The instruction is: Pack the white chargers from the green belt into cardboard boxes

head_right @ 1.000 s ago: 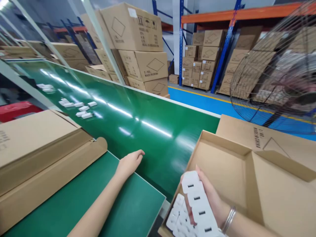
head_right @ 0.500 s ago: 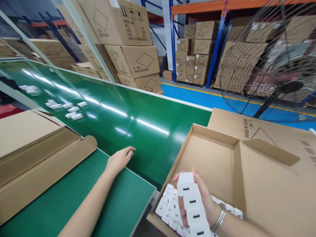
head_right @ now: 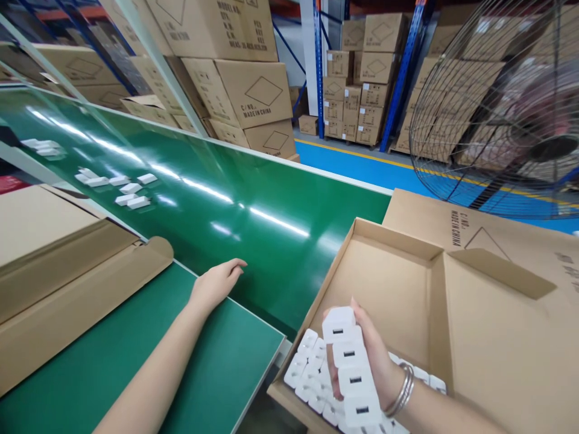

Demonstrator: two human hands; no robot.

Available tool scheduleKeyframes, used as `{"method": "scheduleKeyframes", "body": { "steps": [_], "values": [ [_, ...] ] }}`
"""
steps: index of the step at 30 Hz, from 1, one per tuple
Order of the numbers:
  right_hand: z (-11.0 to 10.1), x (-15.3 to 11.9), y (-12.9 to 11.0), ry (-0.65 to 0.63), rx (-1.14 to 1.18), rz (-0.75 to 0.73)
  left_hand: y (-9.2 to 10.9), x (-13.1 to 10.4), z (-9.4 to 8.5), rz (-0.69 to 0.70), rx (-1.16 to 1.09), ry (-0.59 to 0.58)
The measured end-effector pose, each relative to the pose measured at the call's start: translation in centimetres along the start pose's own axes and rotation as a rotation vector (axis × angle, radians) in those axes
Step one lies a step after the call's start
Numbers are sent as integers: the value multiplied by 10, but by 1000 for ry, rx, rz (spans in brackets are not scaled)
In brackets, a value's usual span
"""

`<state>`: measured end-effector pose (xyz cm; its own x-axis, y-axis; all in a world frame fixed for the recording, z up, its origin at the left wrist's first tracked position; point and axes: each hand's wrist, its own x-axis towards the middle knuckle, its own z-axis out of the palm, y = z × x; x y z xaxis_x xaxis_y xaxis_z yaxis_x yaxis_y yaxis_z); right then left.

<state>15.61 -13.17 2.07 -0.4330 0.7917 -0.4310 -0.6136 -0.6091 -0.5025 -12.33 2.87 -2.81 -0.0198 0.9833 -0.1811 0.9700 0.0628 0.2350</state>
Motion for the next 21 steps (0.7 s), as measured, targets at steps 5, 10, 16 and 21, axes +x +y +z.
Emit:
{"method": "scheduleKeyframes", "body": {
  "steps": [5,10,16,21],
  "values": [
    [0,1,0,12,-16,-13,0,-1,0,1,0,1],
    [2,0,-2,32,-26,-10,0,-2,0,4,-3,-9],
    [1,0,1,58,-49,-1,0,-2,0,3,7,-13],
    [3,-1,-12,167,-110,72,1,-2,-2,-5,9,-21]
  ]
}}
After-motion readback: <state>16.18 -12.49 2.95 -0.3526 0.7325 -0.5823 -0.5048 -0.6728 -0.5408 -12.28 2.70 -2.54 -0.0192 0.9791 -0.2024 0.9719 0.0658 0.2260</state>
